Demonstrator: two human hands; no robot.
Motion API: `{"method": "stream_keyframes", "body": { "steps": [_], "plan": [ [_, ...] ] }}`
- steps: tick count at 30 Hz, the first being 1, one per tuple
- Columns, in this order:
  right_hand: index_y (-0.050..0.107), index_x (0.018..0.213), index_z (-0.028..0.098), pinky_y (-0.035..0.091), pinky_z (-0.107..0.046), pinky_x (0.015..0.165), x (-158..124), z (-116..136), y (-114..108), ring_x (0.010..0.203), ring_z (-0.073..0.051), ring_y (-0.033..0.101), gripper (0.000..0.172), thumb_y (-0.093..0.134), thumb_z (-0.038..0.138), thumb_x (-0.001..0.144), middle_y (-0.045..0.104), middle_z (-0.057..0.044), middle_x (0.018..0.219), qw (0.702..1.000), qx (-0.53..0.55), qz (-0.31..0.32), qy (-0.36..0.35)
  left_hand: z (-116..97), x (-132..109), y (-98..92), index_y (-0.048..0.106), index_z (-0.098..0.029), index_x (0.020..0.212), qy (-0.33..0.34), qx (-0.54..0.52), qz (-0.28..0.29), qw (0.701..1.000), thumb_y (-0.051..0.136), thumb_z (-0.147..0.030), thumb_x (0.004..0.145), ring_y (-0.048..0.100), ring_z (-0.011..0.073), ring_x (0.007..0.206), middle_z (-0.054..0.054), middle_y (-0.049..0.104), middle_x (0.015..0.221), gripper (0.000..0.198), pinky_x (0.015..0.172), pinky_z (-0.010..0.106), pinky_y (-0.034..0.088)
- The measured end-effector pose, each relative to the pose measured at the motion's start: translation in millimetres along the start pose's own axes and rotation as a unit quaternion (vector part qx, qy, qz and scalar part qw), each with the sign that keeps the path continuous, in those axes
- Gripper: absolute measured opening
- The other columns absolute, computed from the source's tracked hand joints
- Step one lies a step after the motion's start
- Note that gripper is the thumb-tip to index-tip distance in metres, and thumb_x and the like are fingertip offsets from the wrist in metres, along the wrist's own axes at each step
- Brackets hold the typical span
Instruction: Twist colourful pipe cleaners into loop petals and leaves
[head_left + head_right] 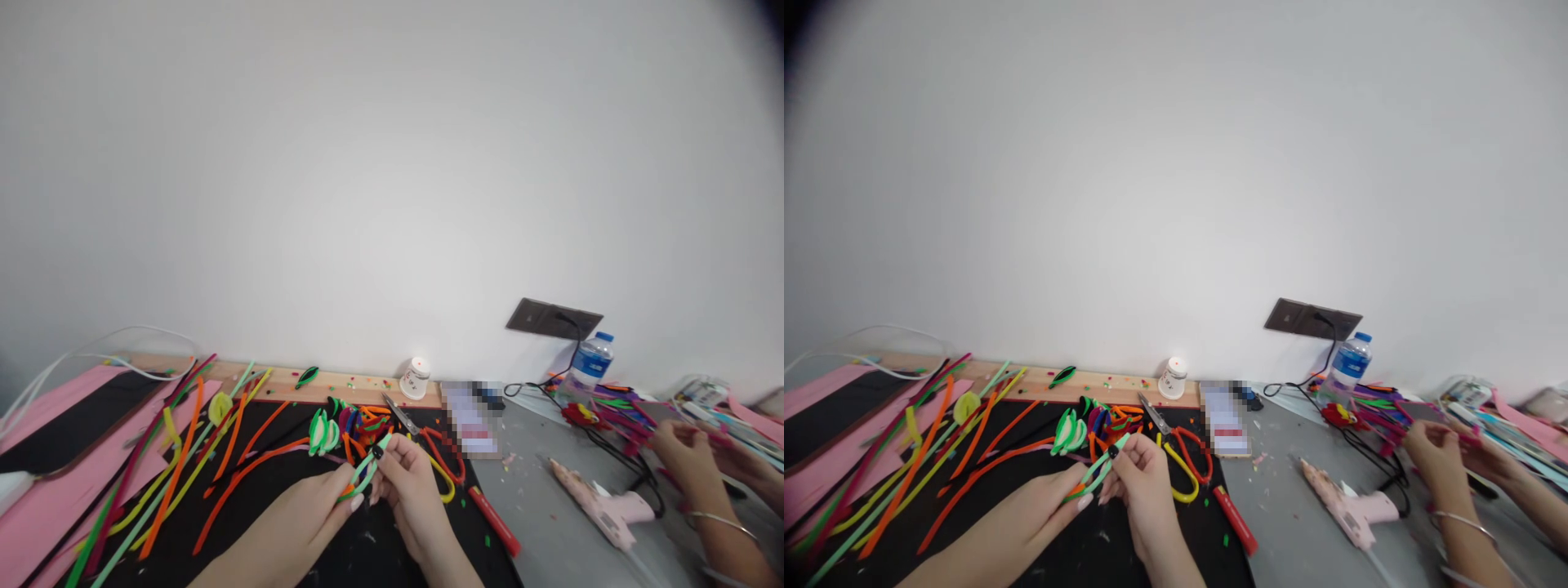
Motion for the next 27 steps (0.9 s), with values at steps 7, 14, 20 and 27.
{"method": "stream_keyframes", "body": {
  "steps": [7,14,20,27],
  "plan": [
    [0.055,0.067,0.013,0.043,-0.016,0.04,-2,0,-1,0.038,-0.006,0.051,0.018,0.067,0.025,0.072,0.057,0.002,0.05,1.0,0.005,-0.01,-0.003,19,4,7.5,0.051,-0.021,0.081,-0.013,0.079,-0.014,0.997,0.029,-0.021,0.088,0.058,0.017,0.067,0.002,0.062,0.076,0.022,0.058,0.021,0.039],
    [0.059,0.079,0.011,0.044,-0.017,0.04,0,3,-5,0.039,-0.008,0.054,0.019,0.07,0.024,0.069,0.058,0.002,0.05,1.0,-0.011,-0.021,-0.018,24,5,3.6,0.046,-0.021,0.073,-0.014,0.084,-0.046,0.995,0.025,-0.023,0.089,0.056,0.0163,0.063,0.001,0.058,0.07,0.027,0.056,0.022,0.037],
    [0.057,0.071,0.012,0.044,-0.017,0.04,0,4,-7,0.038,-0.008,0.053,0.018,0.07,0.025,0.069,0.059,0.001,0.048,0.999,-0.016,-0.021,-0.027,21,6,2.7,0.047,-0.021,0.07,0.005,0.088,-0.053,0.995,0.024,-0.026,0.09,0.053,0.0145,0.06,-0.001,0.056,0.066,0.03,0.055,0.021,0.035],
    [0.056,0.069,0.013,0.044,-0.018,0.04,1,6,-10,0.037,-0.009,0.052,0.02,0.071,0.026,0.068,0.06,0.001,0.047,0.999,-0.021,-0.035,-0.035,19,4,0.7,0.049,-0.021,0.069,0.011,0.072,-0.06,0.996,0.028,-0.027,0.09,0.052,0.0142,0.062,-0.002,0.056,0.067,0.03,0.057,0.021,0.035]
  ]
}}
Point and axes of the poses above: each hand's wrist, its own x-axis towards the middle knuckle, its own y-axis out of the palm, z = x × y, the point moved 9 cm from there along x, towards the middle knuckle
